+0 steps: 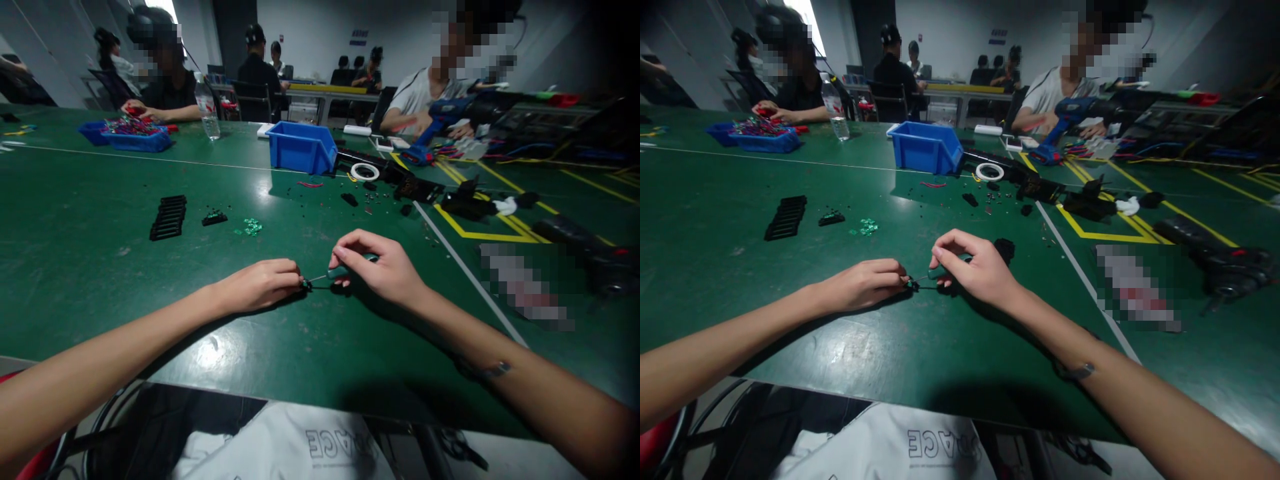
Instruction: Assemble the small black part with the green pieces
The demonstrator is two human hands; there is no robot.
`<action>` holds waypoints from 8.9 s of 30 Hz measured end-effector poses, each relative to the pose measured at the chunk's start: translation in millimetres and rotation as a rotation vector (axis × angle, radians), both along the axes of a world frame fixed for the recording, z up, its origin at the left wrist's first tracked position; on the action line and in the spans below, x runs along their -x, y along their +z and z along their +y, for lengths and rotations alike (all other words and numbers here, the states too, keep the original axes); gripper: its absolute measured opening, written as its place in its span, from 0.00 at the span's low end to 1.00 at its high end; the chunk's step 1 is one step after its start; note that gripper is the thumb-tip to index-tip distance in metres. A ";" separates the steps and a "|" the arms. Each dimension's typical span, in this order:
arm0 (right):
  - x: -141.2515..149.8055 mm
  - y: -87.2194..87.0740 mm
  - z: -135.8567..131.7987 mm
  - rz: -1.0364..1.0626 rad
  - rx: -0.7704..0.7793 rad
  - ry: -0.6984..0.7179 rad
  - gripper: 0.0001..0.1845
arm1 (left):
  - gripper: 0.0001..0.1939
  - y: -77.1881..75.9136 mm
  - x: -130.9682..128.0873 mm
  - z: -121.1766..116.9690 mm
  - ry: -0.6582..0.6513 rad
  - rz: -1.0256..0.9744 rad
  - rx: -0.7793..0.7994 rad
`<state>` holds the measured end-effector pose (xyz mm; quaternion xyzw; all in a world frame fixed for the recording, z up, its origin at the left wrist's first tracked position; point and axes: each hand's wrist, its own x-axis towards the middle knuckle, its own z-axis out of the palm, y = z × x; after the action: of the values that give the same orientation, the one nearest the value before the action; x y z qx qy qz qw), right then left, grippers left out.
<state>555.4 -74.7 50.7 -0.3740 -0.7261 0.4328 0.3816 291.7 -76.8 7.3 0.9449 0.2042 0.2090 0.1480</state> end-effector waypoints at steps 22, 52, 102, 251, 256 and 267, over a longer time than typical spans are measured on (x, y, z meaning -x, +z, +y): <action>30.8 40.9 16.1 -0.303 -0.210 0.119 0.10 | 0.12 -5.4 -2.2 -0.5 0.022 -0.054 -0.030; 12.0 26.1 3.5 -0.397 -0.358 0.007 0.14 | 0.12 -2.4 -1.7 -0.5 0.013 -0.051 -0.004; -23.3 -36.5 -21.9 -0.863 -0.473 0.067 0.18 | 0.10 -5.0 -4.4 1.5 0.056 0.025 -0.078; -38.7 -39.7 -11.9 -0.839 -0.619 -0.057 0.16 | 0.16 18.0 -26.9 -28.3 0.068 -0.695 0.150; -31.7 -35.4 -15.0 -0.721 -0.656 -0.117 0.17 | 0.15 17.2 -25.2 -30.0 0.071 -0.662 0.161; -9.1 -28.9 -47.2 0.055 0.147 0.192 0.23 | 0.13 15.0 -29.4 -27.4 0.016 -0.446 0.083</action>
<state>564.5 -121.9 21.8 -0.3179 -0.7141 0.5294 0.3296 321.1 -104.2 22.3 0.8667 0.1824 0.4051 0.2267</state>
